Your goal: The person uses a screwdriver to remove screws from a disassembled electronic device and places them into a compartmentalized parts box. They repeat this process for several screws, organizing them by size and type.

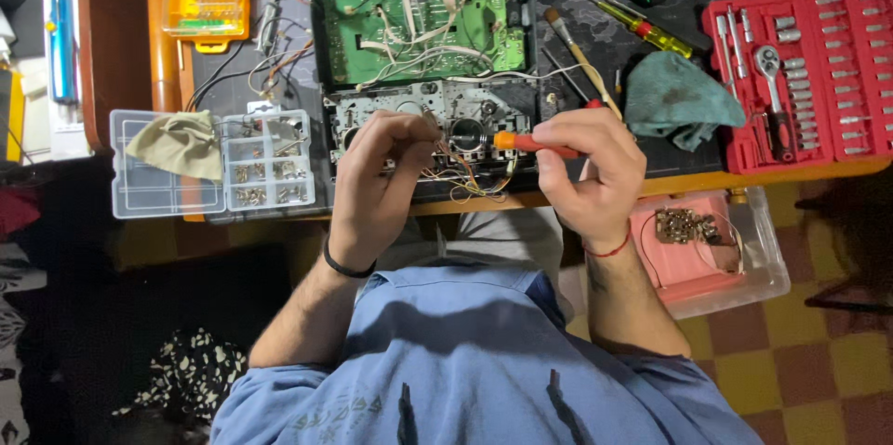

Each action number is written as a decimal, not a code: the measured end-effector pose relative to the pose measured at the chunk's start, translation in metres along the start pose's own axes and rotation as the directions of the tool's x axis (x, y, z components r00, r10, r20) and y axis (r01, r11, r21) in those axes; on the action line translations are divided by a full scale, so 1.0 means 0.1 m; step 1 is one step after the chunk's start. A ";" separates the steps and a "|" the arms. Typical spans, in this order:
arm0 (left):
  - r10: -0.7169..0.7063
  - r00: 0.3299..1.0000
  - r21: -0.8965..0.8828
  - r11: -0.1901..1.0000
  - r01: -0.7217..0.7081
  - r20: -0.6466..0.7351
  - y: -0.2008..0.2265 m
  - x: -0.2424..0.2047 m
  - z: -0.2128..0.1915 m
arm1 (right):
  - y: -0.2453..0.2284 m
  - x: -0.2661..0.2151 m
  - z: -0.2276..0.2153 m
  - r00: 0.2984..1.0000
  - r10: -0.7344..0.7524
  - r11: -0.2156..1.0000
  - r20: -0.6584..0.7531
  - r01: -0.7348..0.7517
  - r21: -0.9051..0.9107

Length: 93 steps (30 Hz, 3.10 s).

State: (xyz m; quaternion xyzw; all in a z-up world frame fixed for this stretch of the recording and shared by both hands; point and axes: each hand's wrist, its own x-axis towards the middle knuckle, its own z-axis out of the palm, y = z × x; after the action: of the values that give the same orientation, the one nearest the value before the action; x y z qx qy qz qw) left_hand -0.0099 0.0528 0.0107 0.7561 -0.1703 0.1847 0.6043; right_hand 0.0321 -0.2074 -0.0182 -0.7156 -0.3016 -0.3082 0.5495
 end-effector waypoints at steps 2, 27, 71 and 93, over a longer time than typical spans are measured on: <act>-0.001 1.000 0.006 1.000 0.001 -0.007 -0.03 -0.03 -0.03 | 0.03 -0.05 0.05 1.000 -0.002 1.000 -0.016 0.002 0.017; 0.061 0.997 0.153 0.987 -0.055 -0.037 -0.13 -0.06 -0.09 | -0.04 -0.02 0.22 0.999 -0.011 0.998 -0.035 0.013 0.061; 0.043 0.998 0.173 0.984 -0.036 -0.036 -0.33 0.16 -0.05 | 0.27 -0.03 0.46 0.923 0.384 0.790 0.005 -0.331 0.516; -0.134 0.874 0.554 0.815 -0.171 0.466 -0.53 0.38 -0.32 | 0.27 0.29 0.42 0.927 0.348 0.934 0.143 -0.329 -0.140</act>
State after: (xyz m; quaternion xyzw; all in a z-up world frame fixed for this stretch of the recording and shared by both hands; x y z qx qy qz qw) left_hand 0.0459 0.0940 -0.0093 0.9233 -0.2591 0.0382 0.2809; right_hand 0.0759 -0.1700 -0.0203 -0.8100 -0.2000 -0.1648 0.5261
